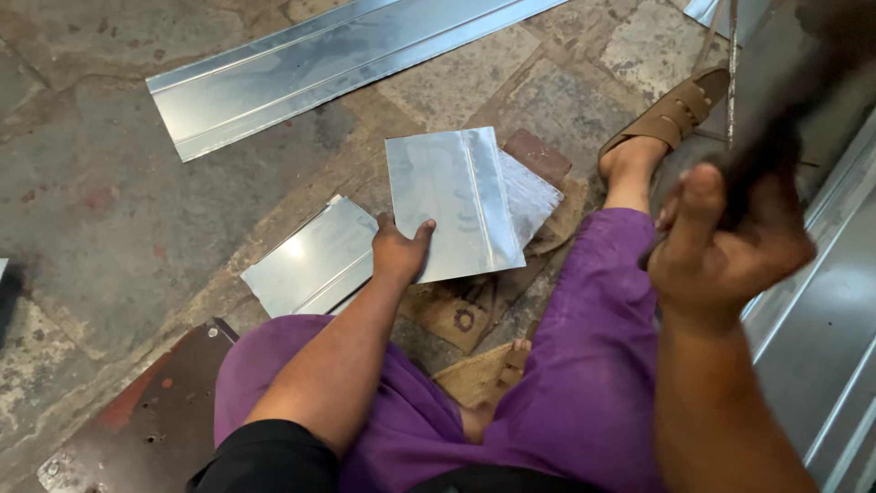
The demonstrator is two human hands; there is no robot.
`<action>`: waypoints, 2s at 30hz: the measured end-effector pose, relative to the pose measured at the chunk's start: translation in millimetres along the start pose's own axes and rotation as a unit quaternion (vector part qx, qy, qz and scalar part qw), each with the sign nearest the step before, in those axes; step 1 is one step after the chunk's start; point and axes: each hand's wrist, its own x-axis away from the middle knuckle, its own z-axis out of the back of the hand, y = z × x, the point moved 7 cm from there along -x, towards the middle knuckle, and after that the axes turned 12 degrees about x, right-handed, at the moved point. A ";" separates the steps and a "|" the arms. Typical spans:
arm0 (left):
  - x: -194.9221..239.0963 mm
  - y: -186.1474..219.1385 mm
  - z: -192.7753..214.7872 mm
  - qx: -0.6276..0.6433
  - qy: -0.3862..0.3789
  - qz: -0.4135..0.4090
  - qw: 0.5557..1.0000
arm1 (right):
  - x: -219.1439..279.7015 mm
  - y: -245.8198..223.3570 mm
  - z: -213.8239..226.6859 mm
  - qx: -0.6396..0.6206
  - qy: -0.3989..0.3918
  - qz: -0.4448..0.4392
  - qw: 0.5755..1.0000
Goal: The person uses a hammer to strike and flatten rectangular metal sheets against a wooden block on the floor, handling the sheets one at a time.
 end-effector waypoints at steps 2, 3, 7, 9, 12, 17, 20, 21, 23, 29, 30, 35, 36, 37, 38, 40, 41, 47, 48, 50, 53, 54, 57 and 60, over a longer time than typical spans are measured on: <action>0.8 2.4 0.0 0.011 0.006 -0.015 1.000 | 17.3 13.5 -9.1 -0.043 0.033 0.016 0.998; 2.4 2.6 1.5 0.016 0.009 -0.022 1.000 | 31.2 15.4 -24.2 -0.079 0.036 0.076 0.993; 3.4 1.4 1.3 0.000 -0.003 0.003 1.000 | 95.0 46.0 -99.6 0.149 -0.191 0.088 0.966; 2.3 3.2 0.4 0.001 -0.007 0.006 1.000 | 105.5 61.2 -114.2 0.171 -0.291 0.018 0.941; 4.1 3.9 6.1 0.014 0.011 -0.011 1.000 | 79.1 53.1 -93.5 0.132 -0.263 -0.078 0.952; 2.3 1.3 4.5 0.003 0.009 -0.011 1.000 | -0.9 -18.7 -14.5 0.050 -0.077 0.108 0.990; 1.8 2.3 4.4 0.003 0.009 -0.015 1.000 | -0.4 -14.8 4.7 -0.024 -0.005 0.048 0.999; 1.0 3.2 4.1 0.005 0.009 -0.018 1.000 | 7.4 -9.7 2.2 -0.036 0.015 0.050 0.998; 0.1 2.7 3.8 0.002 0.008 -0.011 1.000 | 29.3 2.4 -18.0 -0.036 0.055 0.104 0.992; 1.8 5.7 4.6 0.004 0.014 -0.019 1.000 | 106.8 44.6 -104.7 0.150 -0.300 0.036 0.941; 1.0 7.6 5.0 0.003 0.018 -0.028 0.999 | 102.4 47.1 -100.8 0.153 -0.301 -0.009 0.941; -3.1 6.4 5.3 -0.001 0.009 -0.002 1.000 | 30.1 -15.5 -41.4 0.189 -0.148 0.089 0.967; -1.6 4.6 6.3 0.002 0.008 0.000 1.000 | 17.8 -30.0 -27.5 0.067 -0.128 0.103 0.984; -1.9 3.7 5.6 -0.002 0.008 0.001 1.000 | 8.7 -41.1 -18.1 -0.058 -0.108 0.116 0.986; -2.8 3.1 4.6 -0.006 0.008 0.002 1.000 | 4.8 -39.9 -11.2 -0.046 -0.079 0.071 0.993; -1.4 -0.5 5.4 -0.007 0.011 0.008 1.000 | 12.2 -31.6 -4.0 -0.037 -0.034 0.012 0.999; -2.7 -1.1 5.6 -0.004 0.011 0.009 1.000 | 20.6 -23.9 -1.6 -0.040 -0.014 -0.003 0.999; -4.8 -3.6 4.1 -0.011 0.013 -0.003 1.000 | 110.7 29.9 -88.7 0.080 -0.238 0.108 0.962; -3.9 -3.5 3.7 -0.009 0.014 -0.008 1.000 | 114.0 43.7 -94.1 0.093 -0.257 0.054 0.960; -5.3 -1.1 5.2 0.002 0.023 -0.020 1.000 | 105.6 60.3 -97.7 0.114 -0.293 -0.052 0.948; -2.3 -4.9 9.4 0.009 0.025 0.000 1.000 | 67.8 32.4 -66.0 0.101 -0.233 -0.013 0.967; -5.8 -3.6 6.7 0.012 0.022 0.010 1.000 | 50.8 21.7 -49.3 0.140 -0.191 0.008 0.971; -4.6 -1.9 9.1 0.008 0.027 -0.006 1.000 | 28.9 -7.3 -13.0 0.050 -0.126 0.046 0.990; -5.7 -1.9 8.1 0.016 0.020 0.011 1.000 | 37.4 -6.7 -1.1 -0.056 -0.053 0.033 0.996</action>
